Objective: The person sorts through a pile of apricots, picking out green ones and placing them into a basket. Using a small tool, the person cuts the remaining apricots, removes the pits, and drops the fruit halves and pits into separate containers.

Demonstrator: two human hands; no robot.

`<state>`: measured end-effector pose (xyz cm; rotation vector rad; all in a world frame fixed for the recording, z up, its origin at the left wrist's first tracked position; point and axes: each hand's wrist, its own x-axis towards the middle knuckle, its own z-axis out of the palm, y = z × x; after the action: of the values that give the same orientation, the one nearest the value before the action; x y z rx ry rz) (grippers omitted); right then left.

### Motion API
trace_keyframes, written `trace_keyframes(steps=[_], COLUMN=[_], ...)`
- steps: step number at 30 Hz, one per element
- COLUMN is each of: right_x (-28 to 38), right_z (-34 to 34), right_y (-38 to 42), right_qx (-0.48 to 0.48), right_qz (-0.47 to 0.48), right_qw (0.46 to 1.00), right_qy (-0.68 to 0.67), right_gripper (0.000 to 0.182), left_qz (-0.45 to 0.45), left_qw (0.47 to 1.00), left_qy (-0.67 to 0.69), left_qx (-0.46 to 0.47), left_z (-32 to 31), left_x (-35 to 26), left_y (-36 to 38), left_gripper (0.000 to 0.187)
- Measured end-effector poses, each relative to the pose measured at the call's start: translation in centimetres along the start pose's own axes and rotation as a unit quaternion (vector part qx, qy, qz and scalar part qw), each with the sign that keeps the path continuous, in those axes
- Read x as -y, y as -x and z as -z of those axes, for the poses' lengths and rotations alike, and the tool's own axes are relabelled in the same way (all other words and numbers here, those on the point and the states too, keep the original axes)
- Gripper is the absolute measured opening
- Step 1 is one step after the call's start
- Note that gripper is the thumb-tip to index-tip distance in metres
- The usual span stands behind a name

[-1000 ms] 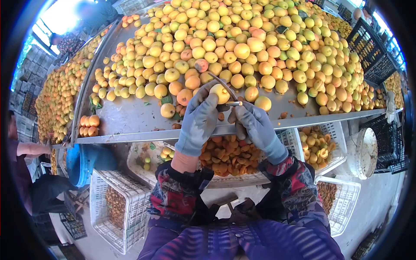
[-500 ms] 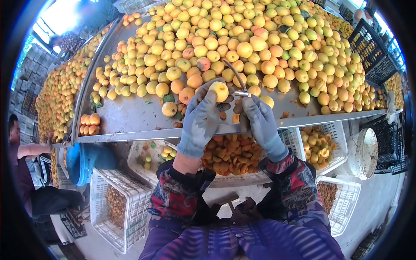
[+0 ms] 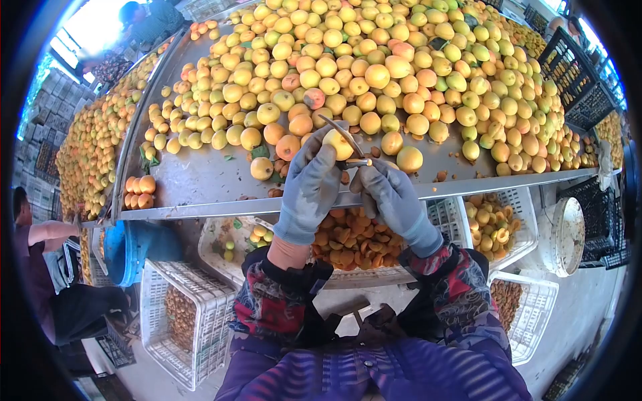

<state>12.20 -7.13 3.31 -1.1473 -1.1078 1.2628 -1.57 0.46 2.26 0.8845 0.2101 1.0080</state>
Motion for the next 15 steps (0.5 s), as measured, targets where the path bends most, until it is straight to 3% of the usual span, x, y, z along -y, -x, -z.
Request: trace_keyframes(steps=[7,13,15], right_x=[-1.5,-2.2,-2.4], right_z=[-0.7,-1.0,-1.1], right_y=[-0.1,-0.4,-0.3], right_qx=[-0.021,-0.057,-0.065], right_qz=[0.032,0.082,0.096], right_qw=[0.999,0.995,0.992], right_qy=[-0.028,0.013,0.044], right_gripper=[0.032,0.029,0.028], left_qz=[-0.007,0.025,0.107], left_qw=[0.997,0.994,0.977], left_qy=[-0.074,0.088,0.182], left_qx=[-0.019,-0.063,-0.041], left_z=[-0.1,0.0,0.4], left_x=[-0.1,1.2,1.0], left_y=[0.2,0.8,1.1], left_gripper=[0.045,0.043,0.039])
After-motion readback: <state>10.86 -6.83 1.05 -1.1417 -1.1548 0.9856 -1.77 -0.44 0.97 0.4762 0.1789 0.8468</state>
